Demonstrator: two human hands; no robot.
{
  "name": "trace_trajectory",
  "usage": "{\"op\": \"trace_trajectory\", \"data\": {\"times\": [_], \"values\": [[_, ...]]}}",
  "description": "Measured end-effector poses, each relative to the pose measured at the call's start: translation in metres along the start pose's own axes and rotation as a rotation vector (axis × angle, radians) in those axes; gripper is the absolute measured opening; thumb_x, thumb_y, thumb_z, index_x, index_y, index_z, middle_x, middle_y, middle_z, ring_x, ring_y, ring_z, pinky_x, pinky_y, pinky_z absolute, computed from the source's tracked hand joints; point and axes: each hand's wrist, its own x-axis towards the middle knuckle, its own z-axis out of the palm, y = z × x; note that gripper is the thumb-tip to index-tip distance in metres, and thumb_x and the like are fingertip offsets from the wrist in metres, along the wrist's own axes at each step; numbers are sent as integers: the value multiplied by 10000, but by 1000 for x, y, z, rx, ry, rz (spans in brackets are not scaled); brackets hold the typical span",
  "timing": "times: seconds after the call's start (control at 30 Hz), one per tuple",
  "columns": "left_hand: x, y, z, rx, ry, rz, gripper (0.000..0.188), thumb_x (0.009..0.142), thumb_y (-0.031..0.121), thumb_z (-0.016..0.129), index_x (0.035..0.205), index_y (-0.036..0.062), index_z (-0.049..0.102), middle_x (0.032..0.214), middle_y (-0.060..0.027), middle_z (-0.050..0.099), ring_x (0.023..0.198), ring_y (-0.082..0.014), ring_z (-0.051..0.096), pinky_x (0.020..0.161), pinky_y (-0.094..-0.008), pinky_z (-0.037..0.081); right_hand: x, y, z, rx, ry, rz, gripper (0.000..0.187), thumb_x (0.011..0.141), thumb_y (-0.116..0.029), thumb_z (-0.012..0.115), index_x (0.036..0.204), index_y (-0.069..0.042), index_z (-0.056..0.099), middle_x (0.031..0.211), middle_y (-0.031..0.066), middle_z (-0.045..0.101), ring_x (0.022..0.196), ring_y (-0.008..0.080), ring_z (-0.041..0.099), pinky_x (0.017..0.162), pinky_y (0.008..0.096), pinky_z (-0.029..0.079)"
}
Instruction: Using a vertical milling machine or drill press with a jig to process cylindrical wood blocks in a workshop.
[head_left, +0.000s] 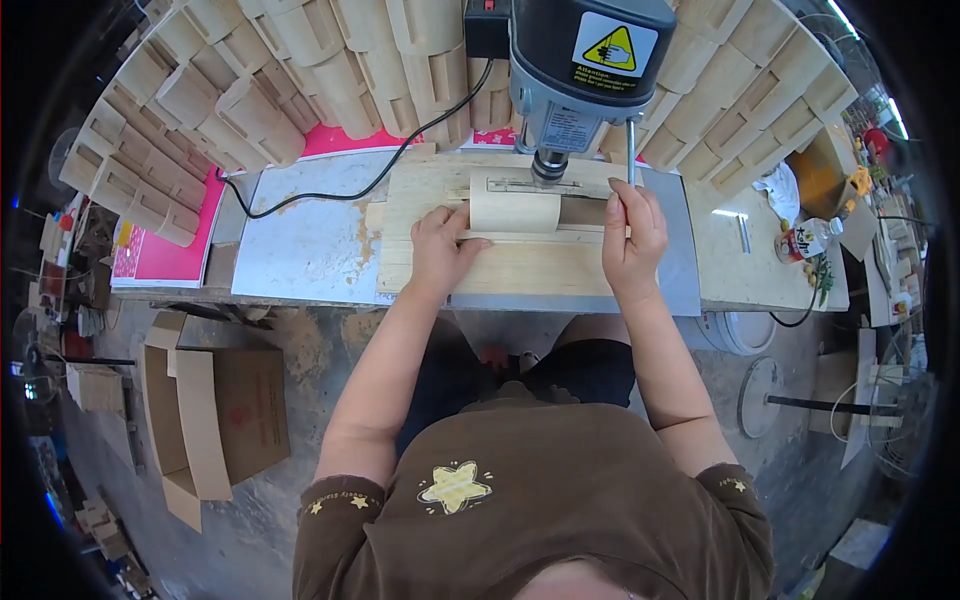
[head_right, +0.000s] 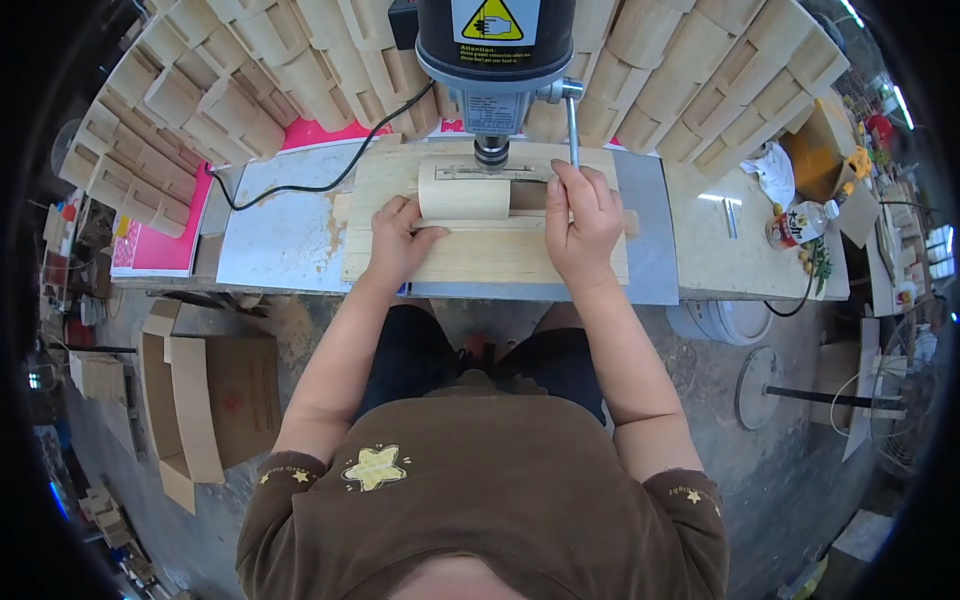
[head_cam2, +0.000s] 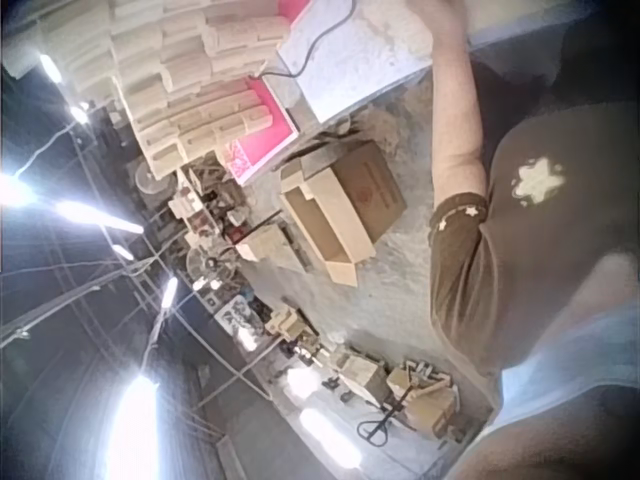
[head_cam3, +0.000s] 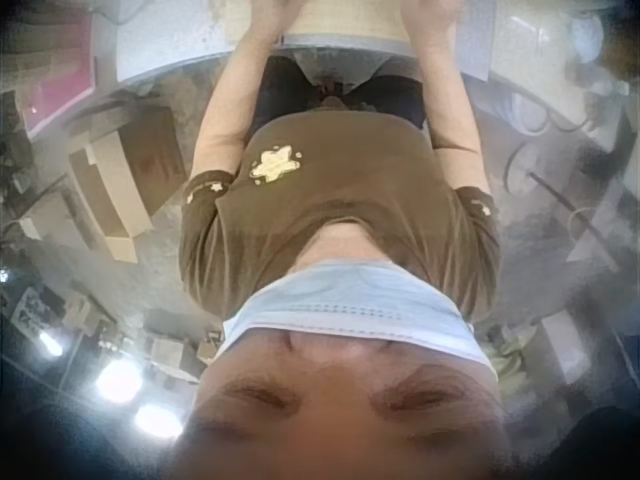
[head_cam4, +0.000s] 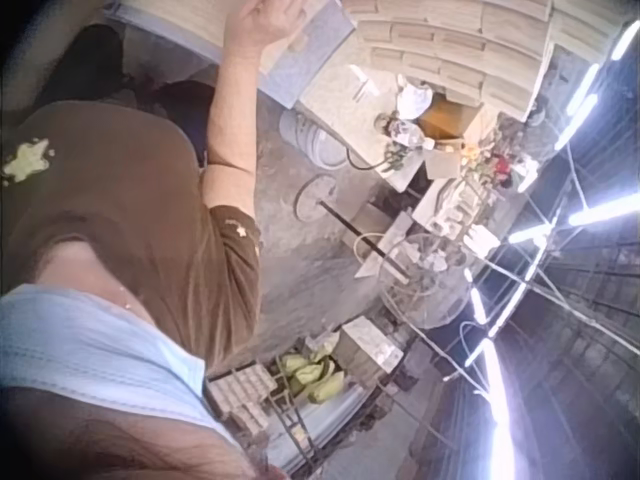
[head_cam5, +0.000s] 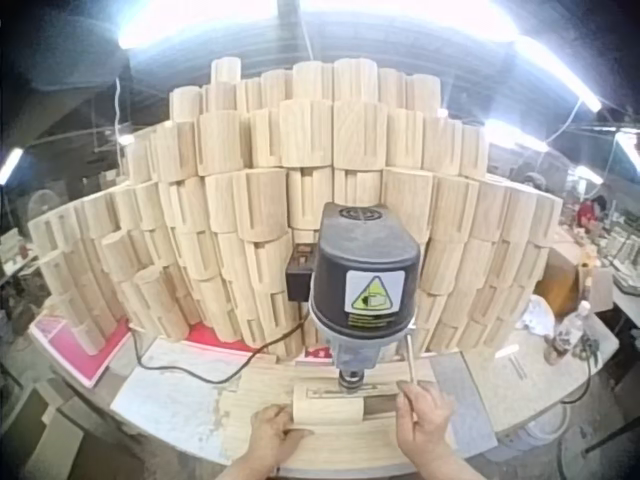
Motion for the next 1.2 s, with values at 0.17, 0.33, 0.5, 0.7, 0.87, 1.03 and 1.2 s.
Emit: {"op": "trace_trajectory", "data": {"times": [0.17,0.33,0.5,0.7,0.87,1.03,1.2], "values": [[4,4,-1,-7,58,56,420,572,121,786,970,63,665,694,-86,535,639,-268,548,594,-372,449,18,-9,-17,-21,-25,-22,84,825,-79,596,891,-49,638,715,79,583,625,219,552,568,322,401],[0,7,-1,38,-4,-12,428,597,167,785,999,92,661,726,-64,553,680,-249,547,675,-376,422,113,-33,-39,5,26,78,209,862,-190,573,714,-43,553,570,119,502,516,290,504,505,351,396],[2,35,25,140,41,11,475,634,255,766,1072,125,635,777,-30,550,822,-227,537,824,-411,303,195,34,-1,-263,-78,180,397,901,-392,449,846,-20,577,708,140,592,679,316,544,634,354,430],[2,31,25,154,8,6,495,654,290,753,1107,137,624,782,-23,536,819,-220,526,830,-413,283,188,13,-15,-186,-129,193,412,890,-408,451,842,-25,595,722,159,591,688,312,553,654,361,435],[2,33,24,151,-6,-5,501,650,284,756,1112,144,624,766,-21,529,798,-213,522,824,-411,281,140,-27,-43,-110,-64,64,286,883,-240,525,675,-43,535,551,137,499,522,312,501,497,349,398],[3,34,22,131,-80,-65,538,640,292,764,1145,178,619,819,-33,543,859,-230,530,839,-420,285,77,-43,-50,69,-108,178,162,859,-136,553,752,-23,597,574,130,506,516,241,516,502,330,397],[2,31,25,132,-36,-26,513,644,285,761,1122,159,626,777,-22,534,822,-214,526,817,-407,285,35,-28,-32,142,-54,164,112,840,-42,552,902,0,635,629,92,528,523,212,501,513,314,386]]}}
